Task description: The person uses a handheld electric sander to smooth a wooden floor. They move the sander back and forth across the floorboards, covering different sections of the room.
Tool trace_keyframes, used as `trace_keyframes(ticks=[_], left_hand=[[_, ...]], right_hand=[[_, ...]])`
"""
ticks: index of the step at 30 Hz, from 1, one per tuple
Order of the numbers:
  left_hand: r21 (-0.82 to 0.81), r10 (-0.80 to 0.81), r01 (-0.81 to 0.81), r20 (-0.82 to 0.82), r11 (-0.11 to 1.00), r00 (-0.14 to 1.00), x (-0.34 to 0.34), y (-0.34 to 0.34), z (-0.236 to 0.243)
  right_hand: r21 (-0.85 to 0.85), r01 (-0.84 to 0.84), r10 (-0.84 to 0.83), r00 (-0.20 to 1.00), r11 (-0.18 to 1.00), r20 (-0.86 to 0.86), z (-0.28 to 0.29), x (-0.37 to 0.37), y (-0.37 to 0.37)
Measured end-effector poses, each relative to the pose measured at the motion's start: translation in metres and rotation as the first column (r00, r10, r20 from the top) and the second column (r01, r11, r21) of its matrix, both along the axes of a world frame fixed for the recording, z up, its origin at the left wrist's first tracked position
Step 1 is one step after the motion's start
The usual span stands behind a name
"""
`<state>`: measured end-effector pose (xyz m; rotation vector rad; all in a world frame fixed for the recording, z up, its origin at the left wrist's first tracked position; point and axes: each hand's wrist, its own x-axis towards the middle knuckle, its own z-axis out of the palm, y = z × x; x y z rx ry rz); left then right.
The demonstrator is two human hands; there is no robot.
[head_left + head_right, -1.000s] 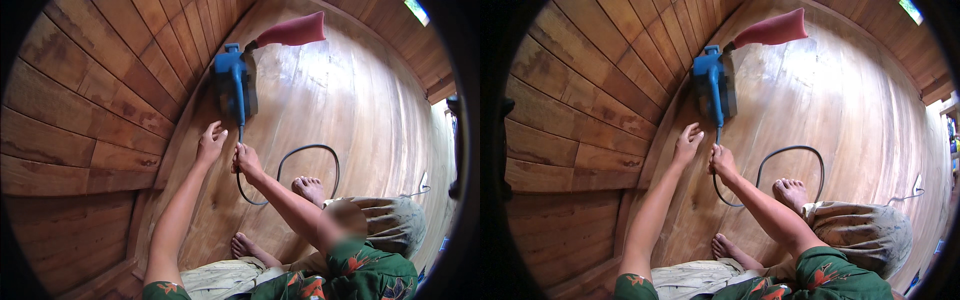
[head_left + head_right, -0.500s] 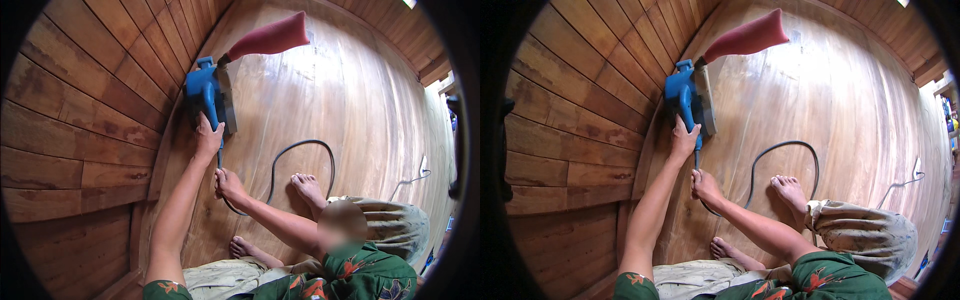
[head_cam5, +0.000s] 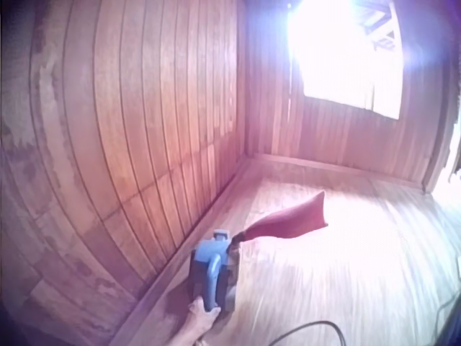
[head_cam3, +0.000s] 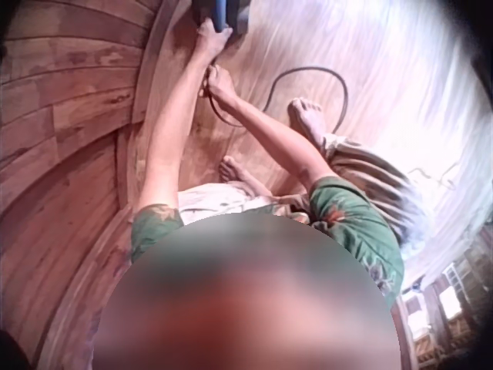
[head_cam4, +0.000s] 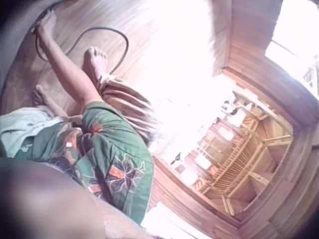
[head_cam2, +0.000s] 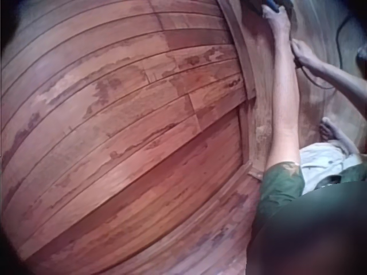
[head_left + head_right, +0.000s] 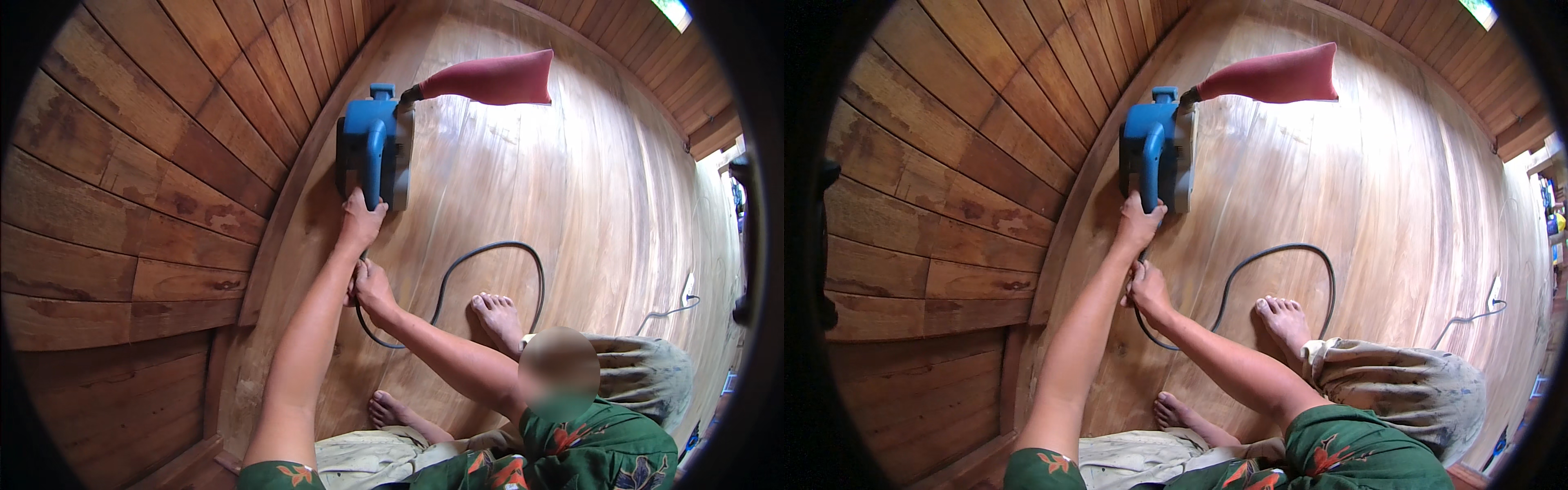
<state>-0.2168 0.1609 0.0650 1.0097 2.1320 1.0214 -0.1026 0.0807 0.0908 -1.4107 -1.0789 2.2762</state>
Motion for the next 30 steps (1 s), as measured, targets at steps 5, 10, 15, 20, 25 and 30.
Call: trace_keyframes(ticks=[5, 10, 15, 20, 25, 30], left_hand=[[-0.012, -0.012, 0.012, 0.039, 1.0, 0.999, 0.0, 0.021, -0.005], [-0.024, -0.057, 0.06, 0.085, 0.998, 0.995, -0.01, 0.033, -0.011], [-0.009, -0.08, 0.08, 0.034, 0.997, 0.996, -0.006, 0.037, -0.023], [0.127, -0.084, 0.079, 0.035, 0.989, 0.996, 0.009, 0.037, -0.031], [0.087, -0.08, 0.075, 0.057, 0.993, 0.995, 0.028, 0.04, -0.046], [0.199, -0.012, -0.005, 0.084, 0.98, 0.996, 0.043, 0.03, -0.025]], right_hand=[[0.122, 0.006, -0.008, 1.0, 0.993, 0.019, -0.007, 0.001, 0.023], [0.154, -0.156, 0.129, 0.977, 0.976, 0.17, -0.027, 0.007, 0.045], [0.696, 0.095, -0.312, 0.931, 0.712, 0.192, -0.023, 0.028, 0.11], [0.346, -0.341, 0.267, 0.932, 0.874, 0.243, 0.001, -0.004, 0.216], [0.173, -0.827, 0.626, 0.526, 0.536, 0.575, 0.044, 0.017, 0.249], [0.265, -0.592, 0.46, 0.781, 0.761, 0.422, 0.036, 0.018, 0.223]])
